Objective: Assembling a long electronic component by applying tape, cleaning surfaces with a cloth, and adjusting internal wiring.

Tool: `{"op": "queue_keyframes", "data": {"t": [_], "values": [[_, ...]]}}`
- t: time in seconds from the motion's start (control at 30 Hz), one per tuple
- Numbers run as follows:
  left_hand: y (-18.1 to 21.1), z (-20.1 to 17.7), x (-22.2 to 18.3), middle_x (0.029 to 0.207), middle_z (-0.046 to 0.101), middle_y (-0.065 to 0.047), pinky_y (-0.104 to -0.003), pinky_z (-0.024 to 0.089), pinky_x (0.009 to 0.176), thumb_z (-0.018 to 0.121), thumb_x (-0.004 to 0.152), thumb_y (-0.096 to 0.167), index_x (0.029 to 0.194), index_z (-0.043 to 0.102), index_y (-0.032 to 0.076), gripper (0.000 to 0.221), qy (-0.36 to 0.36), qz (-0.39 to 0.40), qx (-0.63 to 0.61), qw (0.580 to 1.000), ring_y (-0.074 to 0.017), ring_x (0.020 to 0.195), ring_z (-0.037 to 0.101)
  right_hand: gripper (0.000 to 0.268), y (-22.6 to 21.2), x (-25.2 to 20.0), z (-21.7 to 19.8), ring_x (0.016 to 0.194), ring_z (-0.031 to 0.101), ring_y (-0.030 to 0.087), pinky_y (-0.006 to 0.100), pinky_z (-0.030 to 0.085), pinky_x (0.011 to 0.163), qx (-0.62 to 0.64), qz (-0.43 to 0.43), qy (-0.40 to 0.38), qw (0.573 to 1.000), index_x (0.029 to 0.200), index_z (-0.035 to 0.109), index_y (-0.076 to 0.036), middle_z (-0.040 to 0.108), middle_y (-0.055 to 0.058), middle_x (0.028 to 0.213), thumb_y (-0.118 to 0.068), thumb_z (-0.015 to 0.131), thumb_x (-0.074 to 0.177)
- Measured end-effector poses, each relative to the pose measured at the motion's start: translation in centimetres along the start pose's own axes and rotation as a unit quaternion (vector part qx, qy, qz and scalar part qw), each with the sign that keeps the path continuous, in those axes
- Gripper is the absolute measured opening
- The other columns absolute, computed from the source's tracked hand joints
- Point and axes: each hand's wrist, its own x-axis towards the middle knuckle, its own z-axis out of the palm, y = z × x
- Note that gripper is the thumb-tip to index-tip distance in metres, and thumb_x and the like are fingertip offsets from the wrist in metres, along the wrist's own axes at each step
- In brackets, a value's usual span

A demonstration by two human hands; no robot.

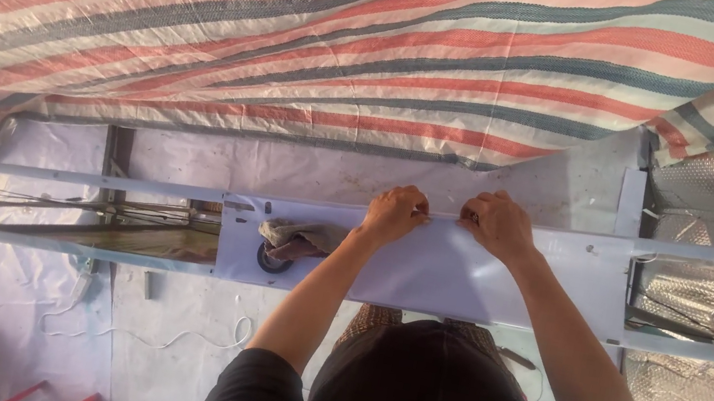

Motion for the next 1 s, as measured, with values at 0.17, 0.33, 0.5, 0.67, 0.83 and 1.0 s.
{"op": "queue_keyframes", "data": {"t": [0.17, 0.33, 0.5, 0.67, 0.83, 1.0], "values": [[-0.6, 0.9, 0.6, 0.095, 0.069, 0.006, -0.041, 0.059, 0.087, 0.074, 0.087, 0.033, 0.091, 0.070, 0.026, 0.009, -0.017, 0.015, 0.020, 1.000, -0.0205, 0.103, 0.070, 0.021, -0.4, 0.4, 1.1, 0.100, 0.064, 0.020, 0.040, 0.061, 0.078, 0.019, 0.031, -0.006, 0.999, 0.093, 0.077, -0.025, 0.073, -0.004, 0.098, -0.044, 0.071, 0.093], [-1.0, 2.0, 1.6, 0.097, 0.070, 0.007, -0.040, 0.058, 0.090, 0.068, 0.092, 0.036, 0.095, 0.071, 0.027, 0.010, -0.062, -0.011, 0.047, 0.997, -0.0188, 0.105, 0.070, 0.021, -0.6, 0.5, 0.8, 0.101, 0.066, 0.020, 0.040, 0.060, 0.084, 0.013, 0.051, -0.035, 0.998, 0.096, 0.076, -0.024, 0.074, -0.003, 0.097, -0.042, 0.066, 0.096], [0.2, -0.3, 0.9, 0.103, 0.073, -0.002, -0.046, 0.056, 0.094, 0.067, 0.094, 0.032, 0.102, 0.073, 0.021, 0.016, -0.086, -0.002, -0.001, 0.996, -0.0269, 0.110, 0.069, 0.027, -1.3, 0.5, -0.5, 0.101, 0.067, 0.019, 0.041, 0.060, 0.085, 0.029, 0.086, -0.075, 0.993, 0.100, 0.077, -0.023, 0.076, -0.003, 0.097, -0.045, 0.062, 0.100], [-2.2, -1.4, 0.9, 0.108, 0.074, 0.001, -0.047, 0.056, 0.095, 0.073, 0.088, 0.035, 0.102, 0.075, 0.022, 0.019, -0.096, -0.015, -0.035, 0.995, -0.0295, 0.108, 0.071, 0.030, -1.0, 0.7, -0.4, 0.102, 0.069, 0.023, 0.045, 0.059, 0.086, 0.023, 0.088, -0.091, 0.992, 0.109, 0.077, -0.020, 0.076, 0.001, 0.101, -0.044, 0.058, 0.103], [-5.3, -4.2, -1.0, 0.102, 0.074, 0.006, -0.045, 0.057, 0.094, 0.075, 0.084, 0.034, 0.095, 0.074, 0.027, 0.013, -0.079, -0.046, -0.006, 0.996, -0.0270, 0.105, 0.072, 0.029, -1.2, 1.0, -0.7, 0.104, 0.070, 0.023, 0.046, 0.059, 0.086, 0.024, 0.122, -0.107, 0.986, 0.109, 0.077, -0.027, 0.076, -0.001, 0.103, -0.048, 0.058, 0.102], [-6.6, -2.4, 0.2, 0.101, 0.074, 0.007, -0.042, 0.058, 0.093, 0.072, 0.089, 0.039, 0.097, 0.073, 0.026, 0.015, -0.070, -0.017, 0.003, 0.997, -0.0234, 0.102, 0.074, 0.034, -5.3, 1.8, -2.5, 0.119, 0.066, 0.027, 0.048, 0.059, 0.094, -0.035, 0.016, -0.101, 0.994, 0.121, 0.071, -0.026, 0.073, 0.003, 0.119, -0.049, 0.061, 0.098]]}}
